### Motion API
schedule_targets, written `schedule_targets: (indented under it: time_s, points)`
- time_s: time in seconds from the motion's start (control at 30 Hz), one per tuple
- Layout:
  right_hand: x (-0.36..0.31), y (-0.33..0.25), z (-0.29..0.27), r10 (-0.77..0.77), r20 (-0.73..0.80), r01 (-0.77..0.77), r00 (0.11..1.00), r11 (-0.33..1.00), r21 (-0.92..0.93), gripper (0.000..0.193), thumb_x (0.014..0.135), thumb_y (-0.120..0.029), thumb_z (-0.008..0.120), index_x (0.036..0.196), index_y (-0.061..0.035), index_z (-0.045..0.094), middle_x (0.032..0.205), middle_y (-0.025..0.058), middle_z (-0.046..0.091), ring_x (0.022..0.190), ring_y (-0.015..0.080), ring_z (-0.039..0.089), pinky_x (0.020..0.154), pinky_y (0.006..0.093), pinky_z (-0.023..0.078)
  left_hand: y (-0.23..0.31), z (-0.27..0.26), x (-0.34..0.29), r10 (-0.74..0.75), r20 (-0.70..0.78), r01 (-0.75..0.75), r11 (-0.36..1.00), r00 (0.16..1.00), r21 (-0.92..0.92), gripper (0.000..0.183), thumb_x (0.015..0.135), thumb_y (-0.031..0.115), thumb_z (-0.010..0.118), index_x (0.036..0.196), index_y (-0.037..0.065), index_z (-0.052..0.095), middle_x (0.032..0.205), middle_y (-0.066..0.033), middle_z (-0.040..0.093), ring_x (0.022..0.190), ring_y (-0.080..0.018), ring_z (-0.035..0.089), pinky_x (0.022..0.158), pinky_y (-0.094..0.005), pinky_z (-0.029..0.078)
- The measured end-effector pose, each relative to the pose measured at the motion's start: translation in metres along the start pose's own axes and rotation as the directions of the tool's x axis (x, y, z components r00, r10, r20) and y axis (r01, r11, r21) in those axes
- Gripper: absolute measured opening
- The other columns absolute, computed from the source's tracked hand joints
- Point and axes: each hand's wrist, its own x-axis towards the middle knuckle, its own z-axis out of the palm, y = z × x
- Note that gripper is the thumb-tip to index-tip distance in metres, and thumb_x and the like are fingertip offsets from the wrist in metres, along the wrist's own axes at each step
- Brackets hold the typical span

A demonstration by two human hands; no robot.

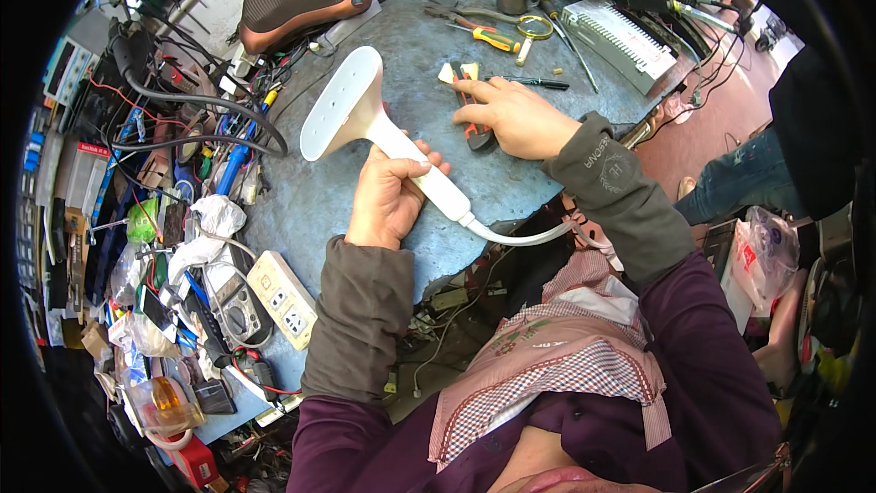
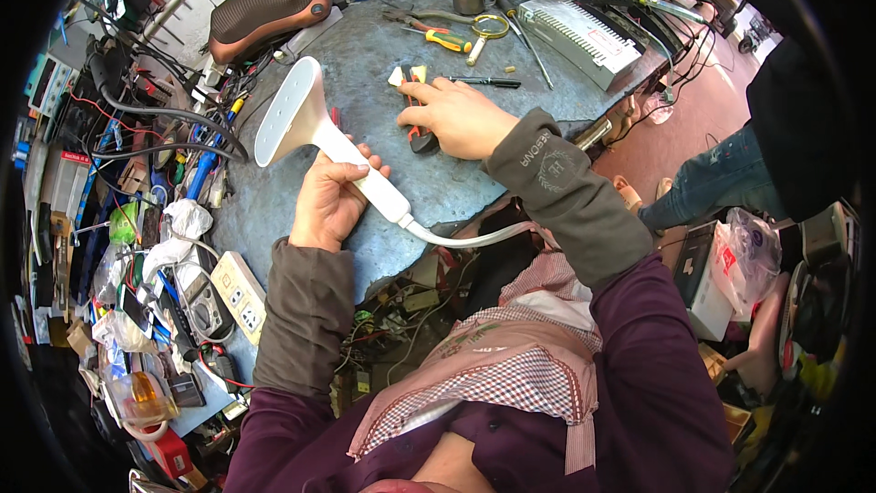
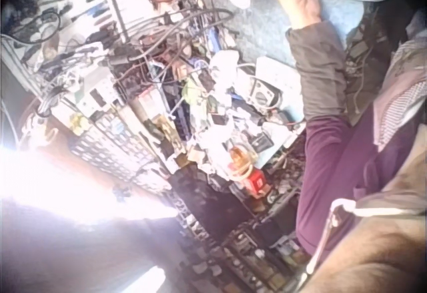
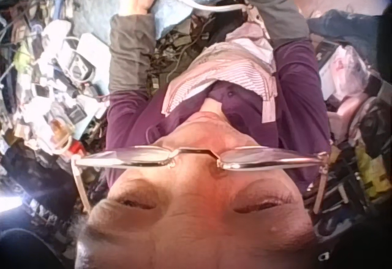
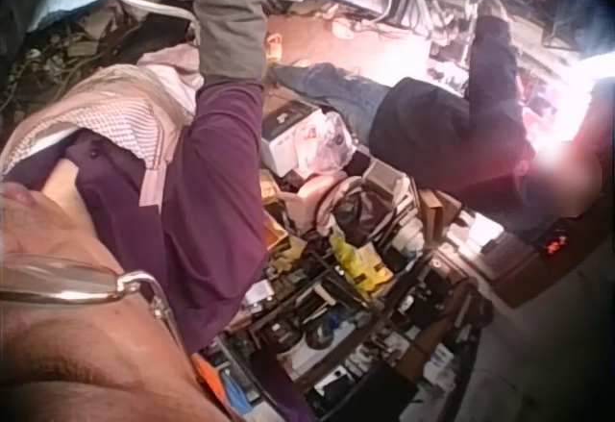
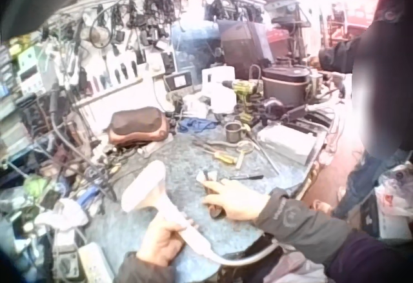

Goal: The person uses a utility knife to carefully pry open the seam of a white handheld device. They then switch to a small screwdriver to further separate the casing and inspect the internal components.

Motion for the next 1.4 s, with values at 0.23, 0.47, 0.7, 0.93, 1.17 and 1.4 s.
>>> schedule_targets:
  time_s: [0.23,0.47,0.7,0.93,1.17,1.4]
  points:
    - [-0.016,-0.020,0.006,0.330,-0.508,0.086,0.796,0.768,0.635,0.045,0.095,-0.009,0.081,0.132,-0.0060,0.055,0.123,0.0135,0.070,0.103,0.0222,0.073,0.087,0.0376,0.060,-0.002,0.003,0.001,0.002,0.024,-0.003,1.000,1.000,0.022,0.060,0.081,-0.019,0.060,0.133,0.008,0.049,0.115,-0.0135,0.061,0.103,-0.0331,0.068,0.097,-0.0580,0.059]
    - [-0.010,-0.010,0.029,0.656,-0.439,0.114,0.614,0.477,0.871,0.046,0.090,0.004,0.084,0.124,-0.0067,0.056,0.097,-0.0005,0.063,0.091,0.0094,0.065,0.077,0.0287,0.059,-0.005,-0.001,0.006,-0.005,0.039,0.002,0.997,0.999,0.072,0.058,0.080,-0.017,0.063,0.130,0.009,0.047,0.112,-0.0110,0.061,0.097,-0.0313,0.069,0.091,-0.0574,0.062]
    - [-0.011,-0.023,0.021,0.644,-0.355,-0.211,0.678,0.632,0.745,0.022,0.094,-0.016,0.082,0.108,-0.0021,0.073,0.086,0.0030,0.072,0.084,0.0121,0.068,0.074,0.0326,0.056,-0.004,0.006,-0.001,0.004,0.056,-0.010,0.994,0.998,0.104,0.051,0.079,-0.016,0.065,0.122,0.008,0.053,0.107,-0.0099,0.065,0.093,-0.0302,0.072,0.089,-0.0548,0.063]
    - [0.003,-0.053,0.008,0.726,0.077,0.118,0.683,-0.214,0.970,0.035,0.108,-0.032,0.068,0.128,-0.0033,0.064,0.112,0.0114,0.071,0.096,0.0239,0.076,0.076,0.0357,0.063,-0.004,0.009,-0.002,-0.005,0.073,-0.002,0.995,0.997,0.101,0.048,0.081,-0.018,0.068,0.121,0.006,0.053,0.108,-0.0089,0.066,0.093,-0.0290,0.074,0.090,-0.0529,0.065]
    - [0.022,-0.068,0.031,0.609,-0.057,0.160,0.791,-0.116,0.980,0.029,0.106,-0.012,0.067,0.133,-0.0023,0.059,0.117,0.0131,0.070,0.108,0.0262,0.074,0.086,0.0390,0.063,-0.001,0.004,0.000,0.005,0.139,-0.020,0.994,0.990,0.104,0.062,0.083,-0.018,0.065,0.138,0.005,0.047,0.121,-0.0115,0.067,0.109,-0.0288,0.072,0.093,-0.0499,0.063]
    - [0.014,-0.077,0.033,0.598,-0.155,0.130,0.786,0.085,0.988,0.033,0.101,0.001,0.064,0.133,0.0036,0.056,0.127,0.0187,0.071,0.112,0.0281,0.073,0.096,0.0410,0.062,-0.002,0.006,0.000,-0.021,0.178,0.000,0.993,0.984,0.120,0.050,0.087,-0.015,0.071,0.132,0.001,0.056,0.118,-0.0097,0.068,0.101,-0.0249,0.074,0.094,-0.0435,0.064]
